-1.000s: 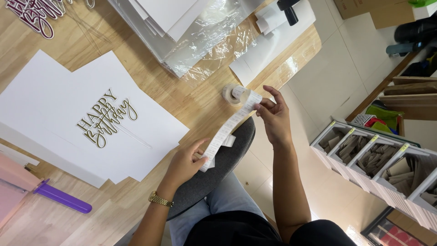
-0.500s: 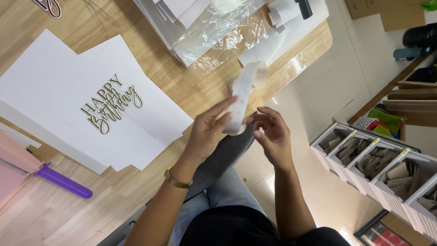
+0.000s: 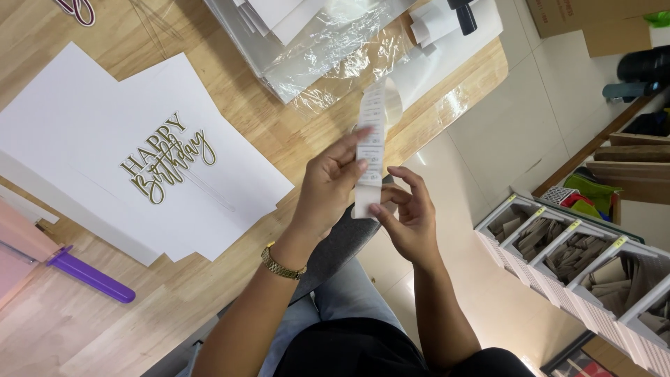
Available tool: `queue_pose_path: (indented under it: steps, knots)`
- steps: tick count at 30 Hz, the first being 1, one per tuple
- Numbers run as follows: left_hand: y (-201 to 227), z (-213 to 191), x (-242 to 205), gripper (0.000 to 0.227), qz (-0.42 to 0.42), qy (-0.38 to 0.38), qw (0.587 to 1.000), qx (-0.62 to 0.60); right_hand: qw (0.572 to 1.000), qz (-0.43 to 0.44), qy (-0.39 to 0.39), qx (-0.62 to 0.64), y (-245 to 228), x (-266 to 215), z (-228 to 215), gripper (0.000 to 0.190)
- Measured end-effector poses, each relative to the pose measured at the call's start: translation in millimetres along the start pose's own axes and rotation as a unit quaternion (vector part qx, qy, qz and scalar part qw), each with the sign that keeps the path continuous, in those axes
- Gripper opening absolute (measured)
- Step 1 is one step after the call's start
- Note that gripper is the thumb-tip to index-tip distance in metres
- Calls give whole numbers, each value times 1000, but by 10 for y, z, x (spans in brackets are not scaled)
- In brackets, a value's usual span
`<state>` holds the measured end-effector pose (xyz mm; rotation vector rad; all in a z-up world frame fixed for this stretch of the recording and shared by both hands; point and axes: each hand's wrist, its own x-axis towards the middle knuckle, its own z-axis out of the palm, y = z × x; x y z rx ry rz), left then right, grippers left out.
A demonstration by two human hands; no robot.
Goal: Assembling decorative cake toppers by cutting paper backings and adhering cutouts using tape.
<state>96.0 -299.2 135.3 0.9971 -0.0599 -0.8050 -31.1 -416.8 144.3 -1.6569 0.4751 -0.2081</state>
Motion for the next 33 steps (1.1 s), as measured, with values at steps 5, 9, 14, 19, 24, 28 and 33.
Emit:
queue_pose_path:
  steps: [5, 9, 14, 19, 24, 28, 33]
  knots:
    - [44, 47, -93, 51, -30, -20, 999, 23, 998, -3, 68, -4, -25, 71, -16, 48]
    - [77, 13, -121, 45, -18, -26, 992, 119, 995, -36, 76, -48, -28, 122, -125, 34]
    - [161, 33, -159, 49, -32, -23, 984, 174, 991, -46, 79, -100, -35, 249, -123, 32]
    - [170, 40, -145, 50, -6, -40, 974, 224, 990, -48, 63, -119, -124, 338, -43, 30]
    - [210, 67, -108, 38, 3, -20, 969, 244, 986, -62, 84, -131, -86, 338, -82, 31]
    - [200, 54, -38, 30, 55, 3, 962, 269, 983, -67, 88, -145, -196, 394, -20, 24]
    - [141, 38, 8, 26, 127, 27, 930, 344, 970, -86, 85, -211, -238, 430, -7, 21]
